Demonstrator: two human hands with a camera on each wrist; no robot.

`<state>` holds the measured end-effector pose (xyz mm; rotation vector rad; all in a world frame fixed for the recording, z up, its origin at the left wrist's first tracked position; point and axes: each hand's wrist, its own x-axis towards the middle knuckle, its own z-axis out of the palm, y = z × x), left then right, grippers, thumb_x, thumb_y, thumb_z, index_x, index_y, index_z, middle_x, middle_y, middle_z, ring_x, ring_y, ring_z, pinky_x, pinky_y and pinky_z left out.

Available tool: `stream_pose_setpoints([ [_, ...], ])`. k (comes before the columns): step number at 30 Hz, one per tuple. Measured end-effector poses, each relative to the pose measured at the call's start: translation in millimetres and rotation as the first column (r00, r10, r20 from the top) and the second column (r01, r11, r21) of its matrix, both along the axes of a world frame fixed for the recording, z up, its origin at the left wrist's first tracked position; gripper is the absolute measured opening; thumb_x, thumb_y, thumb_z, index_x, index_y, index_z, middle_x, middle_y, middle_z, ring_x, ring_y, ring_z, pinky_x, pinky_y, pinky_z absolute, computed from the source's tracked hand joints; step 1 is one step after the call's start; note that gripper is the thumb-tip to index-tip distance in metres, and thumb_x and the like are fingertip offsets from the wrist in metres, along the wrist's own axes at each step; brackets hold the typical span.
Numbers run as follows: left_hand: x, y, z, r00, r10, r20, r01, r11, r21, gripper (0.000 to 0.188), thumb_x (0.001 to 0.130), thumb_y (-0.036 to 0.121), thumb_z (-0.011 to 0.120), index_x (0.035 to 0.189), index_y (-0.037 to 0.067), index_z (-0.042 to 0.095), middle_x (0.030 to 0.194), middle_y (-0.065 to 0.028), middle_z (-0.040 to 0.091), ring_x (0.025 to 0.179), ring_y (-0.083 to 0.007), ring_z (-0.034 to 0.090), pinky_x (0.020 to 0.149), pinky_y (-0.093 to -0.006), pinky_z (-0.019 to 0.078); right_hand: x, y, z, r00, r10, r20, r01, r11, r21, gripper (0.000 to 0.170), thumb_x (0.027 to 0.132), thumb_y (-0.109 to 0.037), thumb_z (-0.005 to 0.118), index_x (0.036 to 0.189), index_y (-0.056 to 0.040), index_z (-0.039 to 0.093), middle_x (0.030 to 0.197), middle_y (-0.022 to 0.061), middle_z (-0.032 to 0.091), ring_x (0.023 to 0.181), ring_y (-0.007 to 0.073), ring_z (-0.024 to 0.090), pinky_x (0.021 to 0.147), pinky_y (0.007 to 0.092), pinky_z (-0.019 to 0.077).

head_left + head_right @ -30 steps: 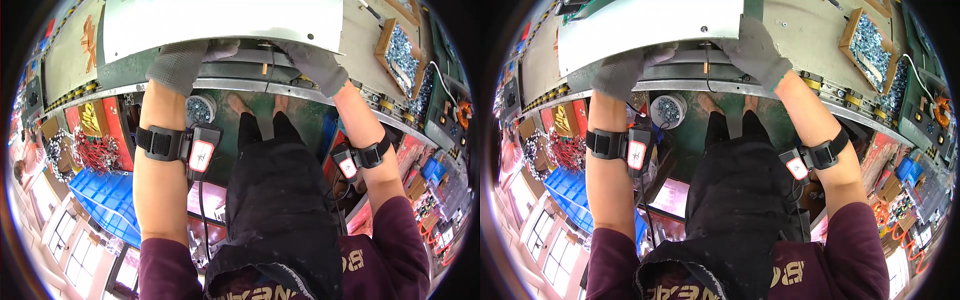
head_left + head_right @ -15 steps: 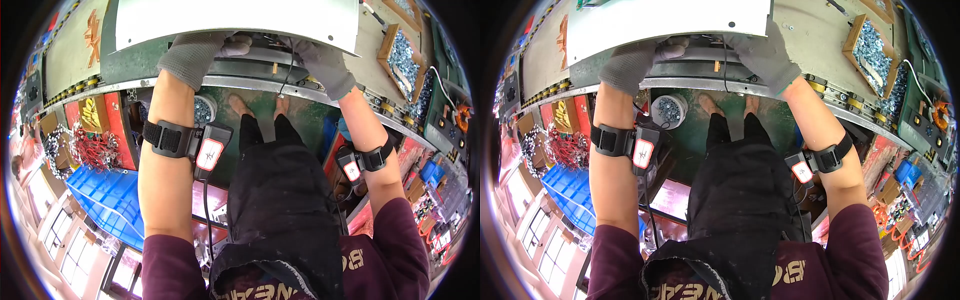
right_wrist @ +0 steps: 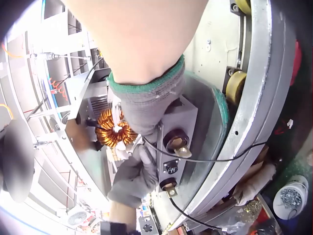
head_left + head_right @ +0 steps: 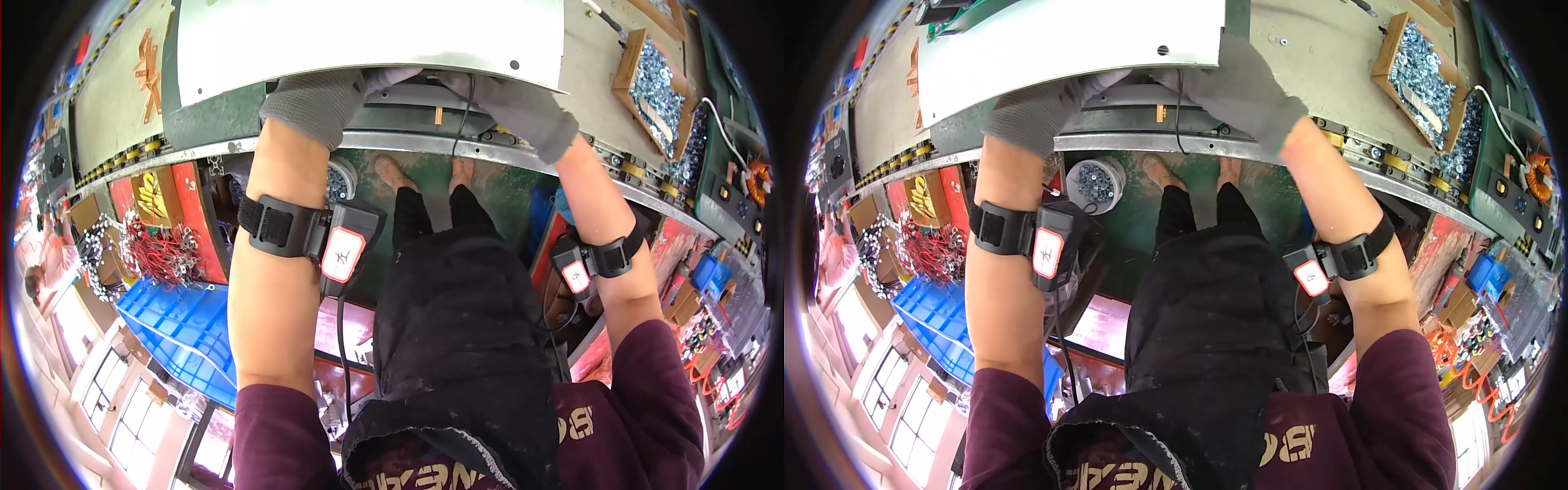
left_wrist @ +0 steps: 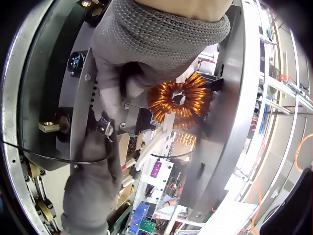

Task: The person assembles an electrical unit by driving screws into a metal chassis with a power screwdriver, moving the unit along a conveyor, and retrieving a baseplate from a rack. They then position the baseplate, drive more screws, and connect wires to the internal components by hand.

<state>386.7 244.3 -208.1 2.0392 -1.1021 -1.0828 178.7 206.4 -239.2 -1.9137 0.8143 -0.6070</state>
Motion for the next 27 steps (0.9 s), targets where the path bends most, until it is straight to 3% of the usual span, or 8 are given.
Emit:
stream_pose_setpoints([
  [1, -21.9, 94.0, 70.9, 0.999, -0.007, 0.032, 0.007, 1.000, -0.004, 0.036, 0.094, 0.023, 0.045, 0.116, -0.004, 0.050, 0.110, -0.0184, 0.059, 0.101, -0.0264, 0.061, 0.085, -0.0347, 0.0536, 4.1, 0.8, -1.8, 0.993, -0.059, -0.099, 0.024, 0.946, -0.324, 0.024, 0.082, -0.022, 0.064, 0.100, -0.0061, 0.065, 0.090, 0.0147, 0.066, 0.082, 0.0277, 0.062, 0.071, 0.0366, 0.0488],
  [2, -22.3, 95.5, 73.9, 0.998, -0.014, 0.064, 0.015, 1.000, -0.007, 0.036, 0.094, 0.023, 0.045, 0.117, -0.004, 0.050, 0.110, -0.0183, 0.059, 0.101, -0.0264, 0.061, 0.085, -0.0348, 0.0534, 5.5, 1.3, -2.8, 0.993, -0.064, -0.096, 0.030, 0.947, -0.320, 0.024, 0.082, -0.022, 0.064, 0.100, -0.0061, 0.065, 0.090, 0.0147, 0.066, 0.082, 0.0277, 0.062, 0.071, 0.0366, 0.0488],
  [3, 9.7, -16.4, -16.7, 0.995, -0.021, 0.095, 0.023, 1.000, -0.011, 0.036, 0.094, 0.023, 0.044, 0.117, -0.004, 0.050, 0.111, -0.0181, 0.059, 0.101, -0.0263, 0.060, 0.085, -0.0348, 0.0532, 6.5, 0.9, -3.4, 0.972, -0.099, -0.215, 0.021, 0.940, -0.340, 0.025, 0.082, -0.024, 0.064, 0.100, -0.0071, 0.065, 0.088, 0.0159, 0.065, 0.081, 0.0307, 0.061, 0.071, 0.0378, 0.0485],
  [5, 13.8, -25.6, -23.9, 0.987, -0.035, 0.159, 0.038, 0.999, -0.018, 0.036, 0.094, 0.024, 0.044, 0.117, -0.004, 0.050, 0.111, -0.0179, 0.059, 0.101, -0.0262, 0.060, 0.086, -0.0349, 0.0529, 5.9, -2.2, -6.6, 0.935, -0.138, -0.326, 0.014, 0.934, -0.356, 0.026, 0.082, -0.026, 0.064, 0.100, -0.0081, 0.065, 0.086, 0.0172, 0.065, 0.081, 0.0338, 0.060, 0.071, 0.0390, 0.0483],
  [16, 23.6, -3.9, -26.0, 0.867, -0.091, 0.490, 0.135, 0.989, -0.057, 0.039, 0.094, 0.026, 0.043, 0.119, -0.003, 0.049, 0.114, -0.0167, 0.058, 0.104, -0.0257, 0.059, 0.088, -0.0354, 0.0509, -15.9, -20.4, -0.3, 0.986, 0.124, 0.107, -0.140, 0.977, 0.159, 0.026, 0.085, -0.024, 0.060, 0.102, -0.0045, 0.064, 0.085, 0.0171, 0.064, 0.076, 0.0311, 0.060, 0.069, 0.0370, 0.0477],
  [22, -3.0, -6.5, -27.5, 0.763, -0.083, 0.641, 0.197, 0.974, -0.108, 0.040, 0.094, 0.027, 0.043, 0.119, -0.003, 0.049, 0.115, -0.0160, 0.057, 0.105, -0.0254, 0.058, 0.089, -0.0356, 0.0499, -7.9, -15.7, 0.4, 0.998, -0.056, -0.032, 0.060, 0.992, 0.114, 0.023, 0.085, -0.021, 0.057, 0.097, -0.0031, 0.065, 0.090, 0.0162, 0.061, 0.082, 0.0307, 0.057, 0.070, 0.0380, 0.0462],
  [23, -2.9, -16.9, -32.6, 0.743, -0.081, 0.664, 0.208, 0.972, -0.113, 0.040, 0.094, 0.027, 0.043, 0.120, -0.003, 0.049, 0.115, -0.0159, 0.057, 0.105, -0.0254, 0.058, 0.089, -0.0357, 0.0497, -8.1, -16.2, -16.7, 0.995, -0.029, 0.096, 0.048, 0.977, -0.209, 0.024, 0.085, -0.022, 0.056, 0.092, -0.0016, 0.066, 0.089, 0.0169, 0.061, 0.085, 0.0316, 0.057, 0.071, 0.0394, 0.0457],
  [27, -4.4, 21.8, -12.3, 0.660, -0.063, 0.749, 0.242, 0.961, -0.133, 0.041, 0.094, 0.028, 0.043, 0.120, -0.002, 0.048, 0.116, -0.0154, 0.057, 0.106, -0.0252, 0.057, 0.090, -0.0359, 0.0490, -13.6, -34.2, -39.0, 0.986, 0.164, 0.034, -0.115, 0.811, -0.574, 0.024, 0.085, -0.023, 0.056, 0.090, -0.0009, 0.065, 0.089, 0.0177, 0.061, 0.084, 0.0328, 0.058, 0.071, 0.0410, 0.0455],
])
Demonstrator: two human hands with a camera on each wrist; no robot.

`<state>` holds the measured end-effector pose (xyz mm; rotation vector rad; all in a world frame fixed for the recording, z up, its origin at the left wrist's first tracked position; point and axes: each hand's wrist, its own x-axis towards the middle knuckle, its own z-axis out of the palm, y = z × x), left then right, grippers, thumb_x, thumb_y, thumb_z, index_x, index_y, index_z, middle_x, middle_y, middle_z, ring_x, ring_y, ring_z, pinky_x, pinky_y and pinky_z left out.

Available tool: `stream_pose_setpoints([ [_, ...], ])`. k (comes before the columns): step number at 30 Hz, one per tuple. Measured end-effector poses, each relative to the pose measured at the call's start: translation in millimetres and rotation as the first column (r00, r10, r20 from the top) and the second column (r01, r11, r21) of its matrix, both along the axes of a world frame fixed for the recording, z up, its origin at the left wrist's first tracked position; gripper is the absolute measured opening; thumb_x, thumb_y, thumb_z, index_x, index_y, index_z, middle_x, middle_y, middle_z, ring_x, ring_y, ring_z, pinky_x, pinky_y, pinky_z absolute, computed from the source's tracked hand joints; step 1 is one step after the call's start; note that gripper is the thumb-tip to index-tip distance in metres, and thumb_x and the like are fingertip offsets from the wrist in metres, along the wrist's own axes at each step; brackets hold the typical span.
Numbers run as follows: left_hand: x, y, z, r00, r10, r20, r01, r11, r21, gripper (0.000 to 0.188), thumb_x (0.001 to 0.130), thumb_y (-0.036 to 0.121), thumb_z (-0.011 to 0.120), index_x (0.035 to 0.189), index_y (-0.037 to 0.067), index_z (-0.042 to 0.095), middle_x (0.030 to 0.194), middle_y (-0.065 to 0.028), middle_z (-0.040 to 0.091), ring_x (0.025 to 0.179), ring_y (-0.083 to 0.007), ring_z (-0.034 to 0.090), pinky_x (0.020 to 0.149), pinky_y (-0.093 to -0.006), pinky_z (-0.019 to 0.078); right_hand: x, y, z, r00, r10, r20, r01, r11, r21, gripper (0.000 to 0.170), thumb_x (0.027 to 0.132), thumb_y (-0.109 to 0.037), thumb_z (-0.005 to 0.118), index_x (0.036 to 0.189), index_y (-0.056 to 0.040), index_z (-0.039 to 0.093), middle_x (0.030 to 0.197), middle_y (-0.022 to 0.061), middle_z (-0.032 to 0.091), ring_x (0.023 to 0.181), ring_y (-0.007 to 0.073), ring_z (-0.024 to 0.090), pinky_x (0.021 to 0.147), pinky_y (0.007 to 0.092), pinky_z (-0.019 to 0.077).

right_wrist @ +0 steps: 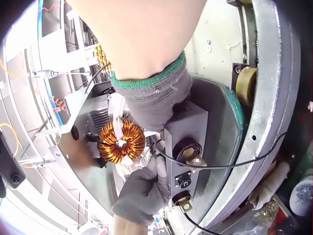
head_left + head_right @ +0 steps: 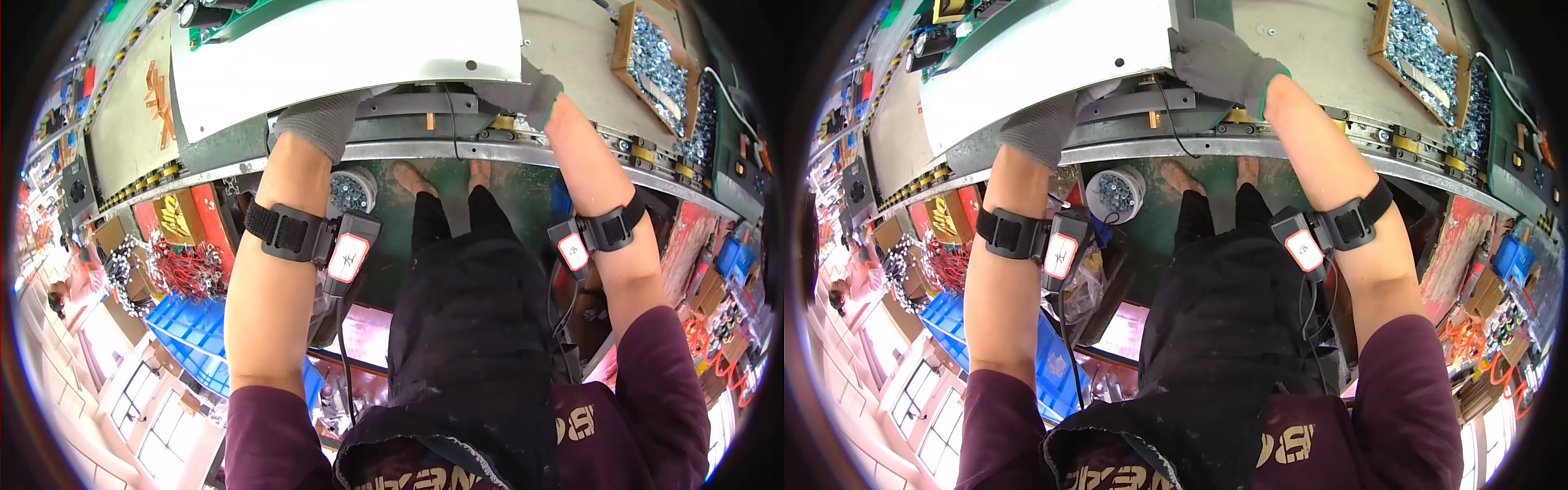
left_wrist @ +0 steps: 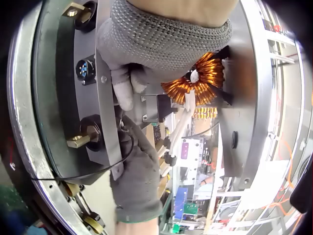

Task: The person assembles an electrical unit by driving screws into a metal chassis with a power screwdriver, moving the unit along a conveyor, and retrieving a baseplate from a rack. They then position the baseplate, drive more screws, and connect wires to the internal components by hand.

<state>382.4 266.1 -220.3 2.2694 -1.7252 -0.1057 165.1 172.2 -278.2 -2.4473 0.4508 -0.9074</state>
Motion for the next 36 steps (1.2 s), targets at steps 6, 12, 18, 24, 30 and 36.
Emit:
stream_pose_setpoints([
  [6, -4.0, -46.3, -34.0, 0.990, -0.012, 0.142, 0.025, 0.996, -0.089, 0.042, 0.094, 0.029, 0.042, 0.121, -0.002, 0.048, 0.117, -0.0148, 0.056, 0.108, -0.0249, 0.056, 0.091, -0.0361, 0.0480, 4.6, 2.9, 32.0, 0.991, -0.005, -0.133, 0.097, 0.714, 0.693, 0.025, 0.085, -0.022, 0.056, 0.090, 0.0013, 0.064, 0.081, 0.0207, 0.062, 0.075, 0.0295, 0.060, 0.069, 0.0382, 0.0465],
  [12, -30.1, -5.7, -34.4, 0.969, -0.008, 0.245, 0.045, 0.988, -0.148, 0.044, 0.093, 0.031, 0.043, 0.123, -0.001, 0.046, 0.119, -0.0141, 0.055, 0.109, -0.0253, 0.054, 0.092, -0.0380, 0.0461, 12.5, -11.3, -21.0, 0.951, -0.002, -0.308, -0.011, 0.999, -0.042, 0.021, 0.085, -0.019, 0.054, 0.091, -0.0015, 0.066, 0.087, 0.0195, 0.061, 0.081, 0.0288, 0.061, 0.072, 0.0395, 0.0483],
  [18, -32.6, 7.5, -51.2, 0.950, 0.029, 0.310, 0.053, 0.966, -0.255, 0.049, 0.092, 0.034, 0.045, 0.127, 0.001, 0.042, 0.123, -0.0134, 0.051, 0.112, -0.0269, 0.050, 0.091, -0.0432, 0.0420, 17.6, -18.5, -0.9, 0.867, 0.080, -0.493, -0.081, 0.997, 0.020, 0.023, 0.085, -0.014, 0.050, 0.099, -0.0051, 0.065, 0.089, 0.0139, 0.063, 0.085, 0.0271, 0.062, 0.076, 0.0373, 0.0501],
  [24, -28.3, 12.0, -56.5, 0.919, 0.077, 0.387, 0.081, 0.922, -0.378, 0.055, 0.090, 0.037, 0.047, 0.132, 0.003, 0.038, 0.126, -0.0126, 0.047, 0.115, -0.0284, 0.046, 0.091, -0.0485, 0.0380, 26.9, -28.3, -7.3, 0.843, 0.057, -0.535, 0.038, 0.986, 0.165, 0.027, 0.085, -0.017, 0.049, 0.106, -0.0053, 0.062, 0.094, 0.0144, 0.064, 0.086, 0.0281, 0.062, 0.076, 0.0361, 0.0504],
  [30, -29.0, 15.4, -58.1, 0.897, 0.113, 0.427, 0.090, 0.900, -0.427, 0.060, 0.088, 0.039, 0.049, 0.134, 0.004, 0.036, 0.128, -0.0124, 0.045, 0.116, -0.0294, 0.044, 0.091, -0.0511, 0.0359, 11.8, -56.1, -15.3, 0.821, 0.101, -0.562, 0.028, 0.976, 0.217, 0.028, 0.085, -0.018, 0.049, 0.106, -0.0052, 0.062, 0.094, 0.0144, 0.064, 0.085, 0.0282, 0.062, 0.076, 0.0361, 0.0506],
  [36, -28.8, 18.7, -59.6, 0.884, 0.121, 0.451, 0.072, 0.918, -0.389, 0.063, 0.085, 0.042, 0.051, 0.134, 0.005, 0.036, 0.128, -0.0133, 0.044, 0.116, -0.0300, 0.043, 0.090, -0.0511, 0.0357, 9.7, -62.8, -10.7, 0.793, 0.150, -0.590, 0.022, 0.962, 0.274, 0.028, 0.085, -0.019, 0.050, 0.107, -0.0052, 0.062, 0.094, 0.0145, 0.064, 0.085, 0.0282, 0.062, 0.076, 0.0361, 0.0507],
])
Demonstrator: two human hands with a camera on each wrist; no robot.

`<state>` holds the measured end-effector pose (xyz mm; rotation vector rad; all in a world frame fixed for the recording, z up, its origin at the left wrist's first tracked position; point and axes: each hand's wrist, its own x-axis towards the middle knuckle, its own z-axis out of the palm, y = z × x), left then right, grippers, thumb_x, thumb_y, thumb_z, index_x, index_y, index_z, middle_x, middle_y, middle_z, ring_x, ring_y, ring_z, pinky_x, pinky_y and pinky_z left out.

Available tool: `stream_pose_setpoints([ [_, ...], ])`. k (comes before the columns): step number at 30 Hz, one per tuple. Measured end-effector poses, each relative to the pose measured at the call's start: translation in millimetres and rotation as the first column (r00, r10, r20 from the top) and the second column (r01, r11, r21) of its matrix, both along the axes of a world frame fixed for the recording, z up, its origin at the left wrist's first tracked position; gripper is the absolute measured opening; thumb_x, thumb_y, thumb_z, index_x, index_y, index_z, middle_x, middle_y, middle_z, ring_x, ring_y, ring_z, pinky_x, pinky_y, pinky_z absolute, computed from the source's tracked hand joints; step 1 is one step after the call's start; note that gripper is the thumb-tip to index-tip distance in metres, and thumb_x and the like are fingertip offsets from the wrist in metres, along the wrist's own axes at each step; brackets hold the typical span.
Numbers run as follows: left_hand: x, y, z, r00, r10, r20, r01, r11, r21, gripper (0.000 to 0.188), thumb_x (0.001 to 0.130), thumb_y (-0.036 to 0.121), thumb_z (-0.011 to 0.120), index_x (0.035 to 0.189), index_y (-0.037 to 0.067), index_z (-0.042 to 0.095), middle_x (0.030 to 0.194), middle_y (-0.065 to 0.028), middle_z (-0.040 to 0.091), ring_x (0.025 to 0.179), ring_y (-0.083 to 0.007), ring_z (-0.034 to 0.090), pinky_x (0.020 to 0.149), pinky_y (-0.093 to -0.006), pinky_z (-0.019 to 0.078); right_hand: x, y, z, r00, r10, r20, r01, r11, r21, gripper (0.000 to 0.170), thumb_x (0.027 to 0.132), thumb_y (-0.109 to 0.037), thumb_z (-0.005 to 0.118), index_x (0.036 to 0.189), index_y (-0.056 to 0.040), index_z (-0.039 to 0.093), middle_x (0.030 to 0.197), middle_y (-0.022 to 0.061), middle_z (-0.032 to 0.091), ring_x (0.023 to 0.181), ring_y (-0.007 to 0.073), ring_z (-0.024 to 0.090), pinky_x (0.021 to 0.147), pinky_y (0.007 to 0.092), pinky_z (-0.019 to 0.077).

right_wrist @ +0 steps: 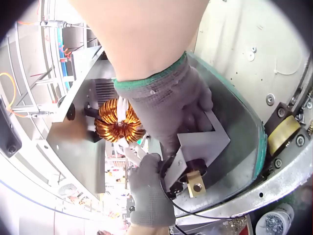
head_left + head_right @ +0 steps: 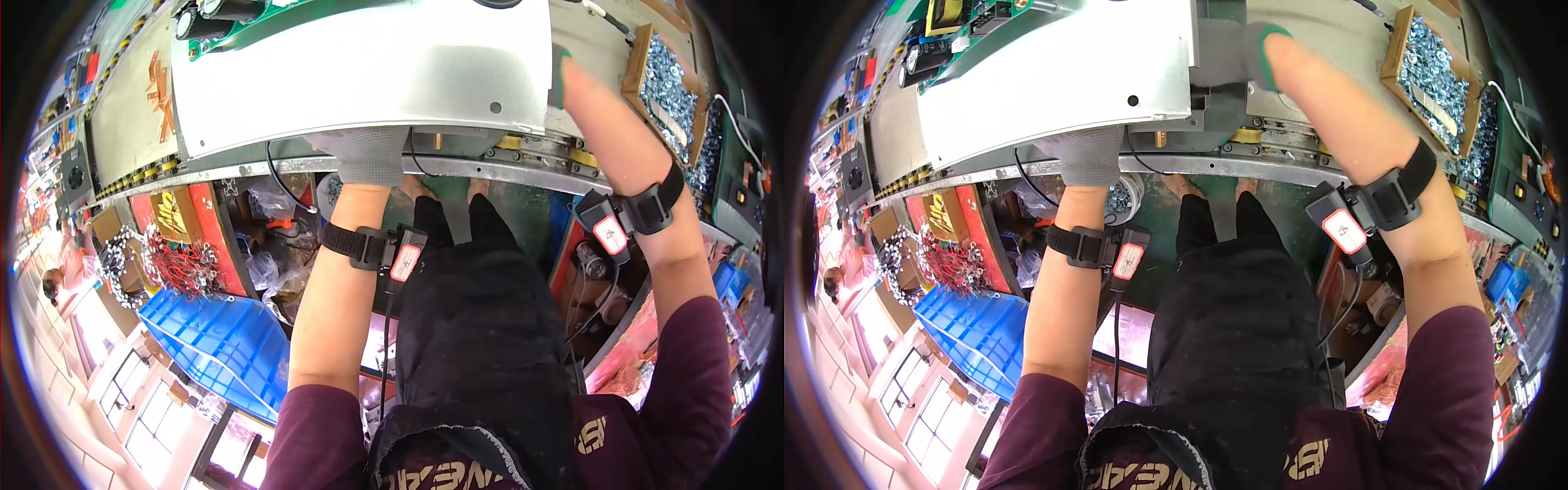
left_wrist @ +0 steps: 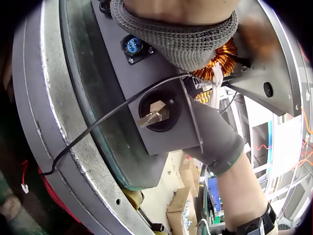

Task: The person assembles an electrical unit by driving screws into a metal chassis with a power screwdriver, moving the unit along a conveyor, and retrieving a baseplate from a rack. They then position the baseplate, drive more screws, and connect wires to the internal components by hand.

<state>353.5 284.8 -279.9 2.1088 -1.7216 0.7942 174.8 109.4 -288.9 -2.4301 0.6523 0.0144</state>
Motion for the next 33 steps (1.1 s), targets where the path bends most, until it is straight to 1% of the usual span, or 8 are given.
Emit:
stream_pose_setpoints([
  [8, 1.2, 3.2, -3.5, 0.999, 0.027, 0.031, -0.029, 0.998, 0.050, 0.068, 0.082, 0.046, 0.054, 0.134, 0.005, 0.037, 0.128, -0.0145, 0.043, 0.116, -0.0309, 0.041, 0.090, -0.0511, 0.0355, 15.7, 35.2, 37.8, 0.998, 0.016, -0.056, -0.011, 0.997, 0.076, 0.029, 0.085, -0.020, 0.050, 0.107, -0.0051, 0.061, 0.095, 0.0145, 0.064, 0.085, 0.0283, 0.062, 0.076, 0.0362, 0.0509],
  [12, 2.4, 4.1, -5.6, 0.998, 0.033, 0.049, -0.037, 0.996, 0.077, 0.070, 0.080, 0.048, 0.055, 0.133, 0.006, 0.037, 0.128, -0.0151, 0.043, 0.115, -0.0313, 0.041, 0.090, -0.0510, 0.0354, 19.8, 27.1, 31.4, 0.997, 0.017, -0.074, -0.009, 0.994, 0.107, 0.030, 0.085, -0.020, 0.050, 0.107, -0.0050, 0.061, 0.095, 0.0145, 0.065, 0.084, 0.0283, 0.063, 0.076, 0.0362, 0.0510],
  [14, 3.2, 4.3, -7.0, 0.998, 0.031, 0.050, -0.036, 0.995, 0.090, 0.072, 0.080, 0.049, 0.056, 0.133, 0.006, 0.037, 0.128, -0.0154, 0.042, 0.115, -0.0315, 0.040, 0.089, -0.0510, 0.0353, 15.2, 23.2, 21.5, 0.965, 0.111, 0.239, -0.129, 0.990, 0.063, 0.030, 0.085, -0.022, 0.050, 0.108, -0.0073, 0.061, 0.094, 0.0145, 0.066, 0.082, 0.0291, 0.063, 0.073, 0.0374, 0.0513],
  [16, 6.0, 4.4, -8.5, 0.998, 0.029, 0.053, -0.034, 0.994, 0.101, 0.072, 0.079, 0.050, 0.057, 0.133, 0.006, 0.037, 0.128, -0.0156, 0.042, 0.115, -0.0316, 0.040, 0.089, -0.0510, 0.0353, 11.1, 24.6, 15.0, 0.967, 0.096, 0.236, -0.115, 0.991, 0.068, 0.030, 0.085, -0.023, 0.050, 0.108, -0.0074, 0.061, 0.094, 0.0143, 0.066, 0.082, 0.0291, 0.063, 0.073, 0.0374, 0.0513],
  [18, 12.3, 2.7, -10.2, 0.998, -0.066, -0.004, 0.066, 0.996, -0.062, 0.047, 0.073, 0.042, 0.070, 0.103, 0.007, 0.061, 0.096, -0.0105, 0.061, 0.079, -0.0290, 0.061, 0.063, -0.0428, 0.0457, 11.6, 23.3, 10.3, 0.970, 0.064, 0.235, -0.084, 0.994, 0.073, 0.030, 0.085, -0.023, 0.050, 0.108, -0.0078, 0.062, 0.095, 0.0141, 0.066, 0.083, 0.0291, 0.063, 0.073, 0.0375, 0.0512],
  [19, 12.0, 0.8, -6.7, 0.997, -0.072, -0.005, 0.072, 0.996, -0.059, 0.047, 0.073, 0.042, 0.070, 0.103, 0.007, 0.061, 0.096, -0.0105, 0.061, 0.079, -0.0290, 0.061, 0.063, -0.0428, 0.0457, 3.7, 22.9, 8.3, 0.971, 0.047, 0.233, -0.066, 0.995, 0.076, 0.030, 0.085, -0.023, 0.050, 0.108, -0.0079, 0.062, 0.095, 0.0139, 0.066, 0.083, 0.0290, 0.063, 0.073, 0.0375, 0.0511],
  [21, 9.8, -5.9, 0.6, 0.967, -0.083, -0.239, 0.055, 0.991, -0.119, 0.034, 0.072, 0.035, 0.071, 0.090, 0.008, 0.065, 0.077, -0.0070, 0.063, 0.061, -0.0267, 0.060, 0.052, -0.0367, 0.0460, -0.6, 19.4, 2.0, 0.975, 0.011, 0.223, -0.029, 0.996, 0.079, 0.030, 0.085, -0.023, 0.050, 0.108, -0.0083, 0.062, 0.095, 0.0137, 0.066, 0.083, 0.0290, 0.063, 0.074, 0.0375, 0.0510],
  [33, -0.3, -19.6, 32.5, 0.986, -0.153, -0.060, 0.142, 0.977, -0.159, 0.027, 0.073, 0.031, 0.070, 0.085, 0.008, 0.066, 0.070, -0.0057, 0.063, 0.059, -0.0265, 0.061, 0.051, -0.0353, 0.0470, 6.1, 44.8, 26.8, 0.970, -0.133, 0.204, 0.122, 0.990, 0.066, 0.030, 0.085, -0.026, 0.050, 0.108, -0.0104, 0.062, 0.096, 0.0121, 0.066, 0.086, 0.0290, 0.062, 0.074, 0.0378, 0.0504],
])
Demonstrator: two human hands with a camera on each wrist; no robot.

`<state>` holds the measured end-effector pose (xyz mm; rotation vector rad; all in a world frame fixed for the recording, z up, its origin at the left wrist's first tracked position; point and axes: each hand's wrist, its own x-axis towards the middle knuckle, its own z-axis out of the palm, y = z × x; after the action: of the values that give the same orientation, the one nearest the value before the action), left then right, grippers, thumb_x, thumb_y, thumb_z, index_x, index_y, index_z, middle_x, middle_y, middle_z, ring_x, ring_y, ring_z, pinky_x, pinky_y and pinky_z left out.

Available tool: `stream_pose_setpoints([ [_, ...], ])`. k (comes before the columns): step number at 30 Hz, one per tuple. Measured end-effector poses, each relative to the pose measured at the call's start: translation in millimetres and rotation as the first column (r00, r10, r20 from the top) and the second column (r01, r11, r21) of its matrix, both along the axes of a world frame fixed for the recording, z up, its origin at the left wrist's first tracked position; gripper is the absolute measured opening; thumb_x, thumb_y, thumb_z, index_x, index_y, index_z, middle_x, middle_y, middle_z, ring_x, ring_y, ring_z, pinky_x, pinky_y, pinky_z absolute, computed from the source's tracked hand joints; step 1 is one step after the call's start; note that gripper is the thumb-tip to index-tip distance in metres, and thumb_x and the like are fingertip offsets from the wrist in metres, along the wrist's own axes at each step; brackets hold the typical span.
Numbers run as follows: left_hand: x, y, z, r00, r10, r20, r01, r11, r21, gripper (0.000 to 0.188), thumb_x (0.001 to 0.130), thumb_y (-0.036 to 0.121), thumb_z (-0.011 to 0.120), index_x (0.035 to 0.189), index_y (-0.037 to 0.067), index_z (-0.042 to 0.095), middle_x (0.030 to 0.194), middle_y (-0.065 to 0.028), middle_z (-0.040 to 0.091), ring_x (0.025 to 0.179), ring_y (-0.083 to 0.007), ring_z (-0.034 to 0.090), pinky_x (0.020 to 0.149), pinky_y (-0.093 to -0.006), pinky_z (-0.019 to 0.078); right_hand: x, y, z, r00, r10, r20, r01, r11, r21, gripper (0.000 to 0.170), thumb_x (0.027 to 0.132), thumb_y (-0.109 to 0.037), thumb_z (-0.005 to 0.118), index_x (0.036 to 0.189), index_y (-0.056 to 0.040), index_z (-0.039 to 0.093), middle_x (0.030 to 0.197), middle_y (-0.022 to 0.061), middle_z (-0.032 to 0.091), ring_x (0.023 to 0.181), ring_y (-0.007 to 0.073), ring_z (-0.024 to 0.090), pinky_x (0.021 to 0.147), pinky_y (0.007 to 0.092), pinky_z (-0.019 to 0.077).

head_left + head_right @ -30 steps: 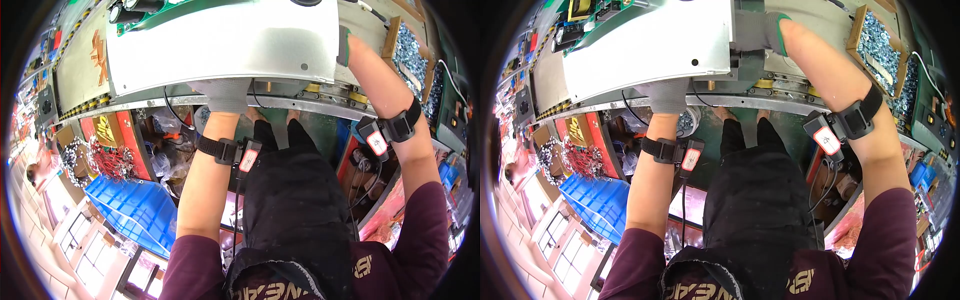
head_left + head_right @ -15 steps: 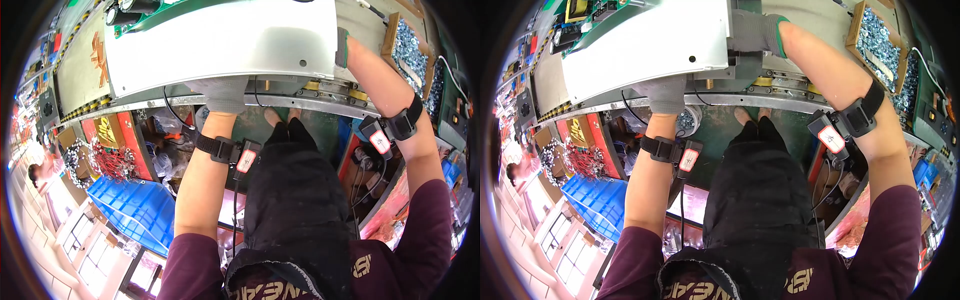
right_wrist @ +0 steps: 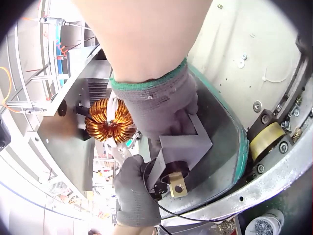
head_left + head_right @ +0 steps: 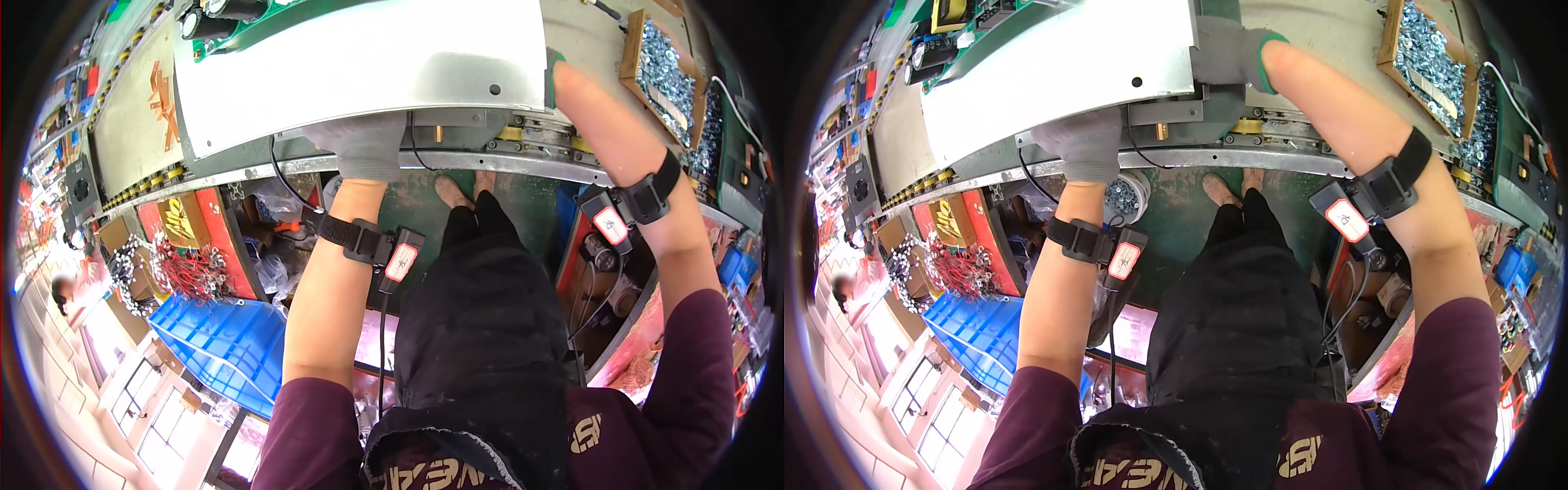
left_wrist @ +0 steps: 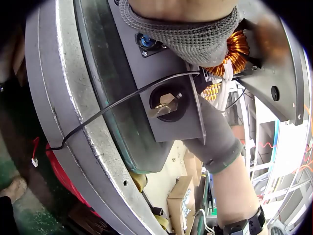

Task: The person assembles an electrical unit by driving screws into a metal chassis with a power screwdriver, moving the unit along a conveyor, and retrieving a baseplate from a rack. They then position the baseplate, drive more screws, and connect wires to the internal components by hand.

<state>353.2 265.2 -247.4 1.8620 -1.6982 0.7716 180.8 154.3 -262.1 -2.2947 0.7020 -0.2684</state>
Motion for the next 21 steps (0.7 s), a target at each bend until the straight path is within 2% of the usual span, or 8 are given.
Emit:
stream_pose_setpoints([
  [1, 0.2, -0.6, 0.1, 1.000, -0.001, -0.001, 0.001, 1.000, -0.005, 0.027, 0.073, 0.031, 0.070, 0.085, 0.008, 0.066, 0.070, -0.0057, 0.063, 0.059, -0.0265, 0.061, 0.051, -0.0353, 0.0470, 2.8, 7.3, 8.6, 1.000, -0.012, -0.003, 0.012, 1.000, -0.005, 0.030, 0.085, -0.026, 0.050, 0.108, -0.0105, 0.062, 0.096, 0.0120, 0.066, 0.086, 0.0290, 0.062, 0.074, 0.0378, 0.0504],
  [3, 2.0, 1.2, -3.5, 0.993, 0.102, 0.052, -0.104, 0.994, 0.042, 0.027, 0.072, 0.031, 0.069, 0.086, 0.008, 0.067, 0.072, -0.0056, 0.064, 0.062, -0.0263, 0.062, 0.053, -0.0357, 0.0483, 8.6, 12.9, 18.8, 0.999, -0.033, -0.007, 0.033, 0.999, -0.014, 0.030, 0.085, -0.026, 0.050, 0.108, -0.0109, 0.062, 0.097, 0.0117, 0.066, 0.086, 0.0290, 0.062, 0.075, 0.0379, 0.0503],
  [6, 8.9, 3.4, -12.8, 0.994, 0.108, 0.011, -0.108, 0.985, 0.131, 0.029, 0.071, 0.032, 0.070, 0.087, 0.008, 0.067, 0.073, -0.0057, 0.064, 0.063, -0.0262, 0.063, 0.054, -0.0351, 0.0488, -6.2, -7.8, 4.4, 0.998, -0.068, -0.013, 0.068, 0.998, -0.016, 0.030, 0.085, -0.027, 0.050, 0.108, -0.0114, 0.062, 0.097, 0.0113, 0.066, 0.087, 0.0290, 0.062, 0.075, 0.0379, 0.0501],
  [10, 2.4, 2.6, -7.2, 0.989, 0.149, 0.007, -0.148, 0.974, 0.169, 0.029, 0.071, 0.033, 0.070, 0.087, 0.009, 0.067, 0.073, -0.0052, 0.064, 0.063, -0.0260, 0.063, 0.055, -0.0346, 0.0489, 2.9, 11.1, 20.4, 0.992, -0.120, -0.031, 0.119, 0.993, -0.018, 0.030, 0.086, -0.028, 0.050, 0.108, -0.0121, 0.062, 0.097, 0.0108, 0.066, 0.087, 0.0290, 0.062, 0.075, 0.0380, 0.0499],
  [12, 2.1, -0.8, -0.6, 0.999, -0.032, -0.018, 0.031, 0.997, -0.064, 0.030, 0.071, 0.035, 0.069, 0.087, 0.010, 0.068, 0.074, -0.0044, 0.065, 0.064, -0.0254, 0.063, 0.055, -0.0337, 0.0489, -9.4, 6.5, 17.8, 0.990, -0.141, -0.030, 0.140, 0.990, -0.024, 0.030, 0.086, -0.028, 0.050, 0.108, -0.0124, 0.062, 0.098, 0.0105, 0.066, 0.088, 0.0290, 0.062, 0.075, 0.0380, 0.0498],
  [13, 1.1, 0.7, 0.2, 0.999, -0.033, -0.018, 0.032, 0.998, -0.062, 0.030, 0.071, 0.035, 0.069, 0.087, 0.010, 0.068, 0.074, -0.0044, 0.065, 0.064, -0.0254, 0.063, 0.055, -0.0337, 0.0489, -3.6, -3.5, 15.4, 0.988, -0.152, -0.032, 0.151, 0.988, -0.022, 0.030, 0.086, -0.028, 0.050, 0.108, -0.0126, 0.062, 0.098, 0.0104, 0.066, 0.088, 0.0290, 0.062, 0.075, 0.0381, 0.0498],
  [16, -1.5, 2.3, 0.4, 1.000, 0.007, 0.016, -0.007, 1.000, 0.004, 0.031, 0.072, 0.039, 0.068, 0.088, 0.012, 0.068, 0.076, -0.0034, 0.066, 0.066, -0.0241, 0.064, 0.055, -0.0345, 0.0498, -0.1, 0.5, 13.0, 0.982, -0.186, -0.034, 0.185, 0.982, -0.023, 0.030, 0.086, -0.029, 0.051, 0.108, -0.0131, 0.062, 0.098, 0.0100, 0.066, 0.089, 0.0289, 0.062, 0.075, 0.0381, 0.0497],
  [21, -6.1, 3.3, 6.0, 0.983, 0.173, -0.060, -0.150, 0.949, 0.277, 0.031, 0.073, 0.040, 0.066, 0.089, 0.013, 0.068, 0.078, -0.0036, 0.067, 0.068, -0.0236, 0.065, 0.057, -0.0350, 0.0509, -0.3, 21.6, 36.3, 0.966, -0.257, -0.039, 0.256, 0.966, -0.043, 0.029, 0.086, -0.030, 0.051, 0.108, -0.0140, 0.063, 0.099, 0.0093, 0.066, 0.090, 0.0289, 0.062, 0.076, 0.0382, 0.0494],
])
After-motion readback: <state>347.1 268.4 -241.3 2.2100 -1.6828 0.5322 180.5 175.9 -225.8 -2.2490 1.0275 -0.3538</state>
